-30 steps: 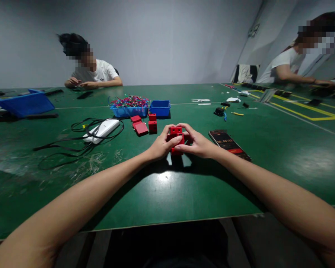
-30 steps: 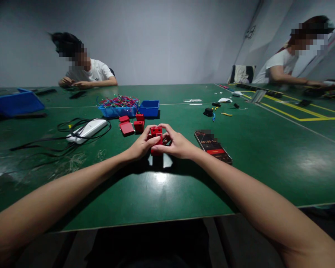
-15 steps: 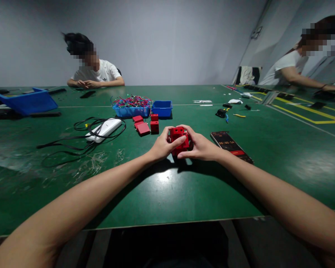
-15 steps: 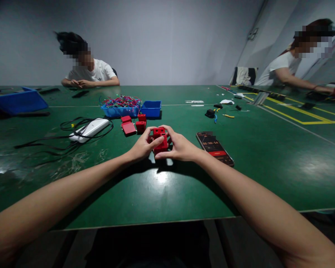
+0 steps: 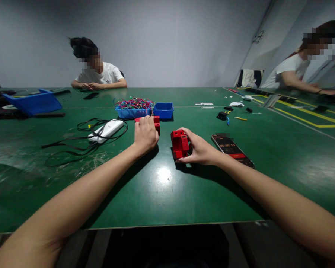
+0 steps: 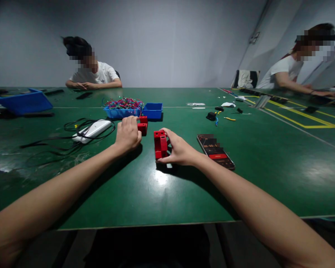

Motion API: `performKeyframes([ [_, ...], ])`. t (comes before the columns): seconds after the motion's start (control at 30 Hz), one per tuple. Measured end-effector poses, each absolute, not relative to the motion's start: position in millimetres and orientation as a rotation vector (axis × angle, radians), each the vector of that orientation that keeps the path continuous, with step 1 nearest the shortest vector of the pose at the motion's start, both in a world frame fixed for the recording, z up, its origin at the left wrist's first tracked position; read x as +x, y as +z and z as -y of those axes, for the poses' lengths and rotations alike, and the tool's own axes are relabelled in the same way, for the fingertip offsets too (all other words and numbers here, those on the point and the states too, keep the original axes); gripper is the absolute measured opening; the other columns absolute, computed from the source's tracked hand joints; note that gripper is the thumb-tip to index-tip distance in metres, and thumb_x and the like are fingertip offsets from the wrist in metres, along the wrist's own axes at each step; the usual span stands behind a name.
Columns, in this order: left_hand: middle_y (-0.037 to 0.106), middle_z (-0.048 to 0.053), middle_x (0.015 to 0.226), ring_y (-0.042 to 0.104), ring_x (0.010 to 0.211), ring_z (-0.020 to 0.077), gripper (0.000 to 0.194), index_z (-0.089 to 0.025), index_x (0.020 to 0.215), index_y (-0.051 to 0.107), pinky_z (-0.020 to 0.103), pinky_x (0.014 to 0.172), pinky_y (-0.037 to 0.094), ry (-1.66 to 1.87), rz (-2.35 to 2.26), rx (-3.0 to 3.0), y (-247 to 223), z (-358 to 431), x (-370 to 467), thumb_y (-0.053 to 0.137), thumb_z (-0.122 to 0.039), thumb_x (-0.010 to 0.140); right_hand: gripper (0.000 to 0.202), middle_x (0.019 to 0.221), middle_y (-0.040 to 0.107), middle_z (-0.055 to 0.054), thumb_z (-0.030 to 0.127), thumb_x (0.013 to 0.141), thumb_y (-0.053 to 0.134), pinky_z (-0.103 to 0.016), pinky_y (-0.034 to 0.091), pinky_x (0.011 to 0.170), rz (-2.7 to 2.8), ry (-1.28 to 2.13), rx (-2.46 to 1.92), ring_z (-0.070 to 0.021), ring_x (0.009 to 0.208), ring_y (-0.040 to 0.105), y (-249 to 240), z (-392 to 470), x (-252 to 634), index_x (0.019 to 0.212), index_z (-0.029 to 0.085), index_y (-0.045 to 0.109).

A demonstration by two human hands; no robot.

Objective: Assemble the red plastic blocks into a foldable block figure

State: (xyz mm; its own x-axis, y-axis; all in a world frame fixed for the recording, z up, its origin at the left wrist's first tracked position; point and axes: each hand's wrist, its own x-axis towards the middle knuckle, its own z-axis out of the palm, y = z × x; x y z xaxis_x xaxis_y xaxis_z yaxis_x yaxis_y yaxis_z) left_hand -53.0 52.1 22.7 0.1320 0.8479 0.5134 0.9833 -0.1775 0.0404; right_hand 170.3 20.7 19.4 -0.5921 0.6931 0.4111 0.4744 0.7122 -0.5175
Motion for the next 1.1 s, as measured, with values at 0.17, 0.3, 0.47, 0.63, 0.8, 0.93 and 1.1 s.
performKeyframes([
  [0.17,0.041,0.035,0.141,0.044,0.129,0.044,0.064,0.008,0.139,0.035,0.053,0.097,0.042,-0.161,1.949,-2.043,14.9,-55.1,-55.4,0.044,-0.028,0.088,0.095,0.133,0.054,-0.015,0.039,0.062,0.082,-0.044,0.043,0.103,2.317,0.474,-0.874,-0.0289,0.12,0.056,19.3,-21.3,171.4,0.141,0.02,0.032],
  [0.3,0.062,0.032,0.113,0.064,0.103,0.0389,0.05,0.007,0.124,0.052,0.043,0.079,0.052,-0.029,2.083,-2.104,19.0,-48.8,-45.9,0.038,-0.029,0.092,0.096,0.132,0.054,-0.016,0.041,0.063,0.082,-0.042,0.043,0.104,2.323,0.474,-0.877,-0.0282,0.12,0.056,19.0,-21.4,171.5,0.141,0.017,0.032],
  [0.47,0.067,0.024,0.096,0.068,0.095,0.0341,0.039,-0.001,0.105,0.063,0.038,0.076,0.053,-0.059,1.917,-2.249,22.3,-38.8,-39.1,0.036,-0.027,0.094,0.097,0.134,0.054,-0.015,0.042,0.062,0.082,-0.043,0.042,0.104,2.313,0.487,-0.871,-0.0287,0.121,0.055,18.3,-21.8,171.0,0.143,0.019,0.032],
  [0.63,0.059,0.016,0.109,0.068,0.088,0.0296,0.036,-0.013,0.113,0.058,0.036,0.071,0.053,-0.217,1.609,-2.558,10.9,-28.9,-30.9,0.045,-0.038,0.091,0.102,0.14,0.049,-0.017,0.044,0.062,0.083,-0.047,0.038,0.109,2.32,0.473,-0.892,-0.0308,0.128,0.05,14.3,-23.3,172.4,0.146,0.021,0.029],
  [0.8,0.054,0.014,0.118,0.066,0.094,0.0268,0.045,-0.016,0.132,0.043,0.038,0.08,0.053,-0.54,1.703,-2.694,0.5,-31.6,-28.9,0.049,-0.029,0.089,0.105,0.143,0.045,-0.018,0.045,0.061,0.083,-0.05,0.034,0.113,2.331,0.454,-0.864,-0.0322,0.133,0.045,12.4,-23.6,173.5,0.147,0.022,0.028],
  [0.93,0.059,0.016,0.118,0.062,0.105,0.026,0.039,-0.012,0.127,0.046,0.039,0.091,0.049,-0.989,1.885,-2.63,-3.0,-46.1,-33.6,0.049,-0.025,0.09,0.104,0.142,0.044,-0.019,0.044,0.062,0.084,-0.052,0.034,0.112,2.359,0.441,-0.815,-0.0326,0.133,0.045,13.4,-23.2,173.1,0.146,0.022,0.028],
  [1.1,0.068,0.007,0.092,0.064,0.075,0.0154,0.031,-0.016,0.099,0.056,0.028,0.07,0.05,-1.804,2.031,-2.511,-5.3,-62.8,-36.3,0.045,-0.044,0.095,0.101,0.142,0.04,-0.017,0.043,0.062,0.084,-0.051,0.031,0.115,2.38,0.444,-0.753,-0.0309,0.136,0.04,15.5,-22.2,173.1,0.145,0.024,0.03],
])
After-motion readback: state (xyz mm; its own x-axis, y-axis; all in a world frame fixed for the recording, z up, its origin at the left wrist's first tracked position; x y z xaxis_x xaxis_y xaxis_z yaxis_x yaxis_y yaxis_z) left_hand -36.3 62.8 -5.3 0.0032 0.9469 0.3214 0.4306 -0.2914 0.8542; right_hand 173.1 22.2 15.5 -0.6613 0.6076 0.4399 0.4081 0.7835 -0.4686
